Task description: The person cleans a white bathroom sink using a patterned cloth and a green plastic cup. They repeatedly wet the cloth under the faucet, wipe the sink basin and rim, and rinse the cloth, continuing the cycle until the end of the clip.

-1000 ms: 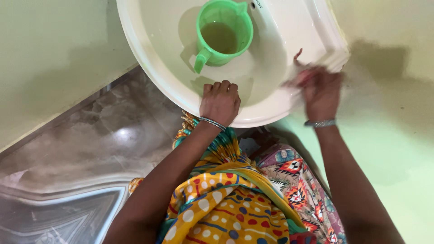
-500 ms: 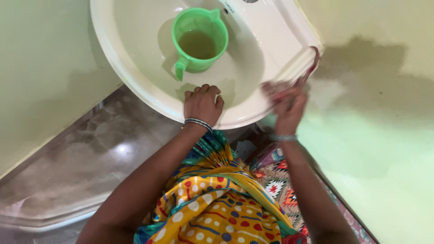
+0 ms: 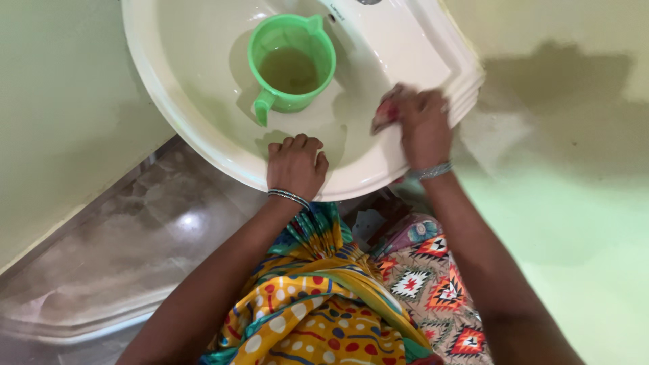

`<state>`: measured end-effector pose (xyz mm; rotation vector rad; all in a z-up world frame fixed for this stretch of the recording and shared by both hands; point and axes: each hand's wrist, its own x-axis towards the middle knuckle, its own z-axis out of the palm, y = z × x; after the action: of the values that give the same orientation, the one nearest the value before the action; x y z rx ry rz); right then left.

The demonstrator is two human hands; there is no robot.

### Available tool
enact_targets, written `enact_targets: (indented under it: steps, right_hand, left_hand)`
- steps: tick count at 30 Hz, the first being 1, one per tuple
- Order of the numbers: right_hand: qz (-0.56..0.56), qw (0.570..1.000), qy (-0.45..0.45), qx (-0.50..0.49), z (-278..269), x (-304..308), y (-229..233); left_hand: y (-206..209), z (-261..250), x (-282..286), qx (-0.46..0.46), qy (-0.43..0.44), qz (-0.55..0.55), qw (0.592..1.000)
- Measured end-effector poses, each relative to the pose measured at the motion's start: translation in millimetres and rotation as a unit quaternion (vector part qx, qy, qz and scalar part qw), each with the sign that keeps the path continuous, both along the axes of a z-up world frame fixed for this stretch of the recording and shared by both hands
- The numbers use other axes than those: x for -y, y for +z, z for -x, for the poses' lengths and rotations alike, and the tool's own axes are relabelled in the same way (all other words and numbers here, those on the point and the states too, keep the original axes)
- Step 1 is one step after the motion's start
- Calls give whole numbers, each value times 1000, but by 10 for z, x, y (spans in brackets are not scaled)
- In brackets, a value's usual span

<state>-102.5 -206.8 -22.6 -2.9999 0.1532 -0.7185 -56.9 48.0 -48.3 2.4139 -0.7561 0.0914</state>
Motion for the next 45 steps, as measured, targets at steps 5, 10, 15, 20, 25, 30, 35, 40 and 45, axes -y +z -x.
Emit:
enact_targets:
  steps: [5, 10, 15, 20, 25, 30, 35, 40, 45]
  right_hand:
    - [-289, 949, -126, -23, -816, 668, 92]
    - [-15, 999, 31, 27, -1410, 944, -217]
    - [-46, 996, 50, 64, -2073, 819, -476]
    - [-111, 978, 166, 63, -1785, 764, -278]
    - [-147, 971, 169, -84, -1230, 632, 93]
    - [-195, 969, 122, -96, -410, 316, 153]
    - [-124, 967, 223, -3, 51, -262, -58]
    - [-267, 943, 197, -10, 635, -584, -53]
    - [-278, 906, 310, -71, 668, -787, 74]
  left_hand:
    - [42, 47, 11, 35, -3, 5, 999]
    - [80, 49, 19, 41, 1, 4, 999]
    - [89, 52, 46, 42, 3, -21, 999]
    - [77, 38, 29, 50, 8, -23, 998]
    - [40, 57, 35, 65, 20, 0, 998]
    - [42, 63, 20, 66, 21, 52, 996]
    - [97, 126, -189, 54, 34, 213, 975]
    - [85, 408, -734, 69, 93, 195, 974]
    - [21, 509, -1061, 31, 130, 231, 964]
